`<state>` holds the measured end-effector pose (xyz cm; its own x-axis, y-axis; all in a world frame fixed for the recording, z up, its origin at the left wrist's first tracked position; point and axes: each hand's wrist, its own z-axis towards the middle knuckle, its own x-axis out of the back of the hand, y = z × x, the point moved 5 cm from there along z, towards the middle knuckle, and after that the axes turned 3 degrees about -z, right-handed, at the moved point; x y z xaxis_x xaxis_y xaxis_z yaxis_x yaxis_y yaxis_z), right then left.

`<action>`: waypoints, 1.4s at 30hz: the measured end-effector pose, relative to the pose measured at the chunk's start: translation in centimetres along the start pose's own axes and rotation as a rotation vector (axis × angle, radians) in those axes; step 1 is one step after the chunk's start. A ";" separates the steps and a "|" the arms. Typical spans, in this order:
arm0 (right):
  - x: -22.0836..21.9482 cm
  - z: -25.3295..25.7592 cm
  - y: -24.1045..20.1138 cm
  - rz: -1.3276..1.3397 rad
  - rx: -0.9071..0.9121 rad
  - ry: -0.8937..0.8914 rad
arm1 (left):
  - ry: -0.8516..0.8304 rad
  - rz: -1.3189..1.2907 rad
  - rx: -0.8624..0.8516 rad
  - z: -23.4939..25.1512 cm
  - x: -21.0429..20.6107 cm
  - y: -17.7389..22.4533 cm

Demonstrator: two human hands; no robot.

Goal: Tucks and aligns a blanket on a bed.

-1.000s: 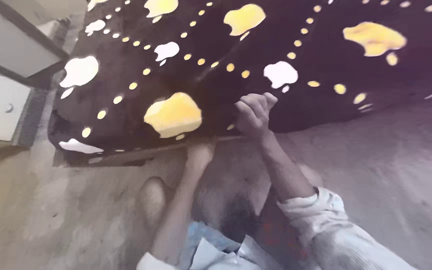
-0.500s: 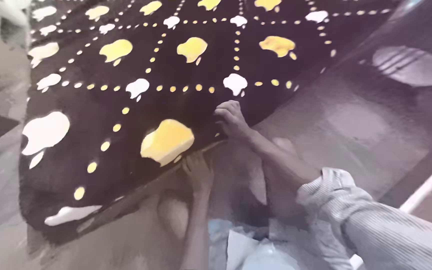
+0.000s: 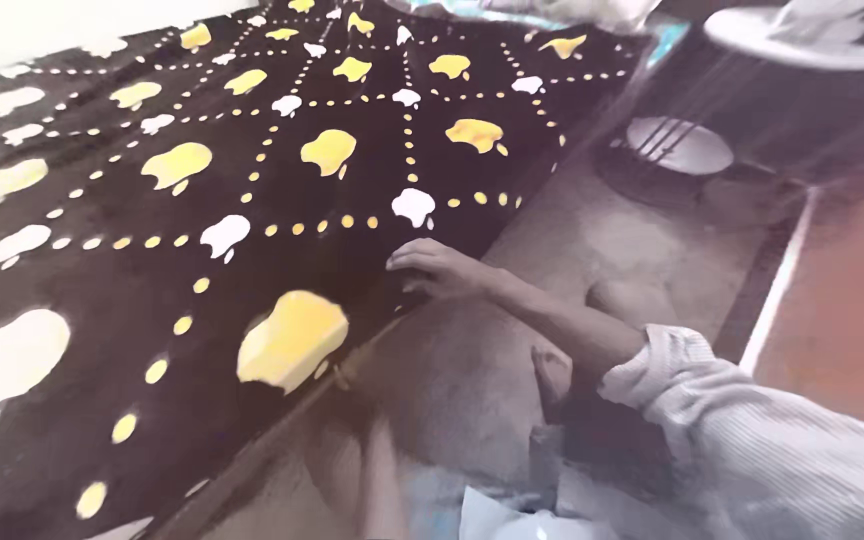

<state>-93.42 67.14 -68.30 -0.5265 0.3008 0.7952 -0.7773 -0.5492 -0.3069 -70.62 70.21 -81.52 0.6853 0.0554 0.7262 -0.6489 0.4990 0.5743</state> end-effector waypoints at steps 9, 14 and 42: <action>4.8 -6.6 10.9 -0.341 -0.112 0.248 | 0.165 0.516 0.183 -0.6 -1.9 1.2; 3.7 -7.3 12.8 -0.381 0.086 0.455 | 0.028 -0.234 0.891 -1.0 -0.8 8.6; 7.2 -5.8 13.4 -0.276 -0.029 -0.013 | 0.388 0.426 0.188 6.3 -11.9 20.3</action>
<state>-109.64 66.45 -69.73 -0.2890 0.4258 0.8574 -0.9005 -0.4249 -0.0925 -94.04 74.24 -76.16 0.4003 0.5458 0.7361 -0.9156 0.2043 0.3463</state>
